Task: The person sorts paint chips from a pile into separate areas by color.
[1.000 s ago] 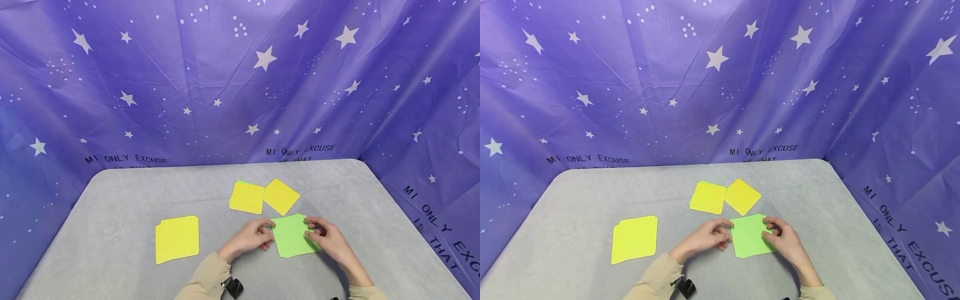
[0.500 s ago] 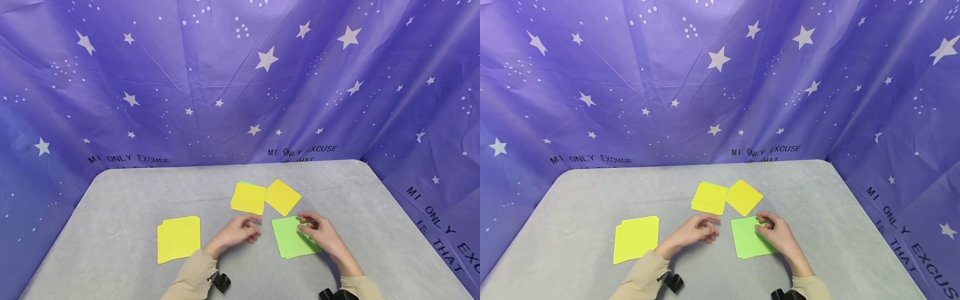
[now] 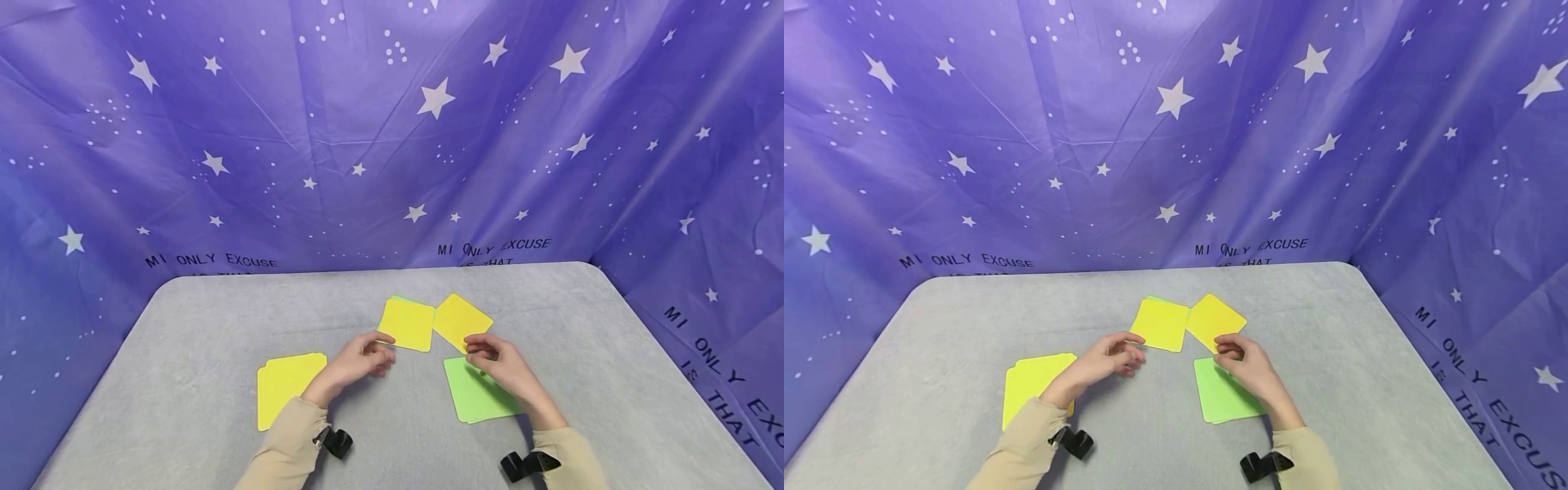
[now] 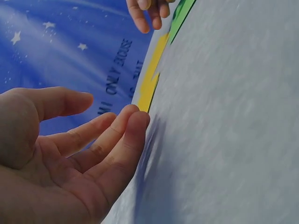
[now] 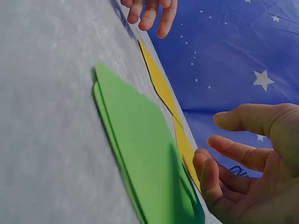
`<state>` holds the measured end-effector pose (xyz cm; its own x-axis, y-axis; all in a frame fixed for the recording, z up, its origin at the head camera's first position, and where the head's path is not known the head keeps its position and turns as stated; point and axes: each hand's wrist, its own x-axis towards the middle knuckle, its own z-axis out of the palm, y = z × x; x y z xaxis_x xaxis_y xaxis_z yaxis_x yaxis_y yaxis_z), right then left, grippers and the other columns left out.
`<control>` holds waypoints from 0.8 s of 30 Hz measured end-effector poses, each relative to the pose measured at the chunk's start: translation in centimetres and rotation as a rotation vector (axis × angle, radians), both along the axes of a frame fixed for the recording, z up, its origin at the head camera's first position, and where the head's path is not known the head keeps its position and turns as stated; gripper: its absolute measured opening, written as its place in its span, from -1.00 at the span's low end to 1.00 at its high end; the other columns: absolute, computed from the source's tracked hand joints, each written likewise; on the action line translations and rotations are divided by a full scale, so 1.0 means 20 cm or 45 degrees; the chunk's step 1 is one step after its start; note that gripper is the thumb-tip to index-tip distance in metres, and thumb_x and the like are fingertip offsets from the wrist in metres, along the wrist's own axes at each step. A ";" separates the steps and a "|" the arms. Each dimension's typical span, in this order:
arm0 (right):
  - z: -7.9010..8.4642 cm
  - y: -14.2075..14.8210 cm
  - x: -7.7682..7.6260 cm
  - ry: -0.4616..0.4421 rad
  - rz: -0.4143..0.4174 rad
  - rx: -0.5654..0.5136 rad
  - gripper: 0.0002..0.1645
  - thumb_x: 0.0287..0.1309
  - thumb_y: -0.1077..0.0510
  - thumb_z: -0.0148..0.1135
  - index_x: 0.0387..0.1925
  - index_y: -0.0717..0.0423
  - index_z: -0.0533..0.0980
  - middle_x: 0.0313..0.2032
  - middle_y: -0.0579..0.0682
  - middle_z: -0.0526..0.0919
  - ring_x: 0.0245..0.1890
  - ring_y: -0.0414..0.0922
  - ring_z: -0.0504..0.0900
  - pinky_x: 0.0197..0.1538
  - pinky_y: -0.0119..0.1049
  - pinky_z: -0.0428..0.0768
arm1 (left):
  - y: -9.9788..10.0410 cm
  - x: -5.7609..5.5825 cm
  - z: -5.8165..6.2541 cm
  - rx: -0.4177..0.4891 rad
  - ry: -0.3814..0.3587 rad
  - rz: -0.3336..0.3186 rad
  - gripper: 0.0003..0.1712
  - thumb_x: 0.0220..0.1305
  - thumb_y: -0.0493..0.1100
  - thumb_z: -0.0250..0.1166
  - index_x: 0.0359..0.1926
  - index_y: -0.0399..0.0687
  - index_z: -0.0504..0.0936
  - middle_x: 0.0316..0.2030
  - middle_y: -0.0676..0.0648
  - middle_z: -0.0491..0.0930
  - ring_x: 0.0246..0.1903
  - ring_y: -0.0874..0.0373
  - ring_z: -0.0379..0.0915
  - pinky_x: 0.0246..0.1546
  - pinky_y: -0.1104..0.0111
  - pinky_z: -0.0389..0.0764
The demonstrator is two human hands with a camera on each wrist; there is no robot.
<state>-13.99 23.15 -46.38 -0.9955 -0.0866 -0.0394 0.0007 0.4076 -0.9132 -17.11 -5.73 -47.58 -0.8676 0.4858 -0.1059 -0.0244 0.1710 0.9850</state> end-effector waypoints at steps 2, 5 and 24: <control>0.00 -0.02 -0.02 0.015 0.026 -0.018 -0.58 0.15 0.36 0.25 0.04 0.47 0.46 -0.12 0.26 0.61 -0.20 -0.04 0.58 -0.24 -0.39 0.55 | -0.02 -0.01 0.00 -0.023 0.010 0.037 -0.63 0.33 -0.35 0.10 0.13 -0.44 0.44 -0.18 -0.27 0.60 -0.19 -0.05 0.54 -0.19 0.21 0.63; -0.01 -0.07 -0.05 0.027 0.064 -0.030 -0.59 0.15 0.36 0.25 0.02 0.49 0.46 -0.13 0.28 0.62 -0.20 -0.01 0.60 -0.25 -0.37 0.56 | -0.04 -0.03 0.00 -0.043 0.033 0.120 -0.64 0.35 -0.35 0.10 0.12 -0.44 0.46 -0.12 -0.28 0.56 -0.14 -0.09 0.53 -0.16 0.20 0.62; -0.03 -0.31 -0.12 -0.098 -0.036 -0.213 -0.29 0.10 0.38 0.26 0.29 0.39 0.25 0.10 0.38 0.43 0.03 0.18 0.51 -0.01 -0.10 0.57 | -0.02 -0.09 0.00 -0.003 0.173 0.210 -0.61 0.27 -0.31 0.15 0.07 -0.46 0.46 -0.08 -0.30 0.52 -0.14 -0.03 0.52 -0.16 0.21 0.62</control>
<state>-16.45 17.05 -46.88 -0.9921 -0.0706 -0.1033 0.0828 0.2486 -0.9651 -18.88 -6.19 -47.67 -0.9418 0.3358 0.0168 0.0809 0.1779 0.9807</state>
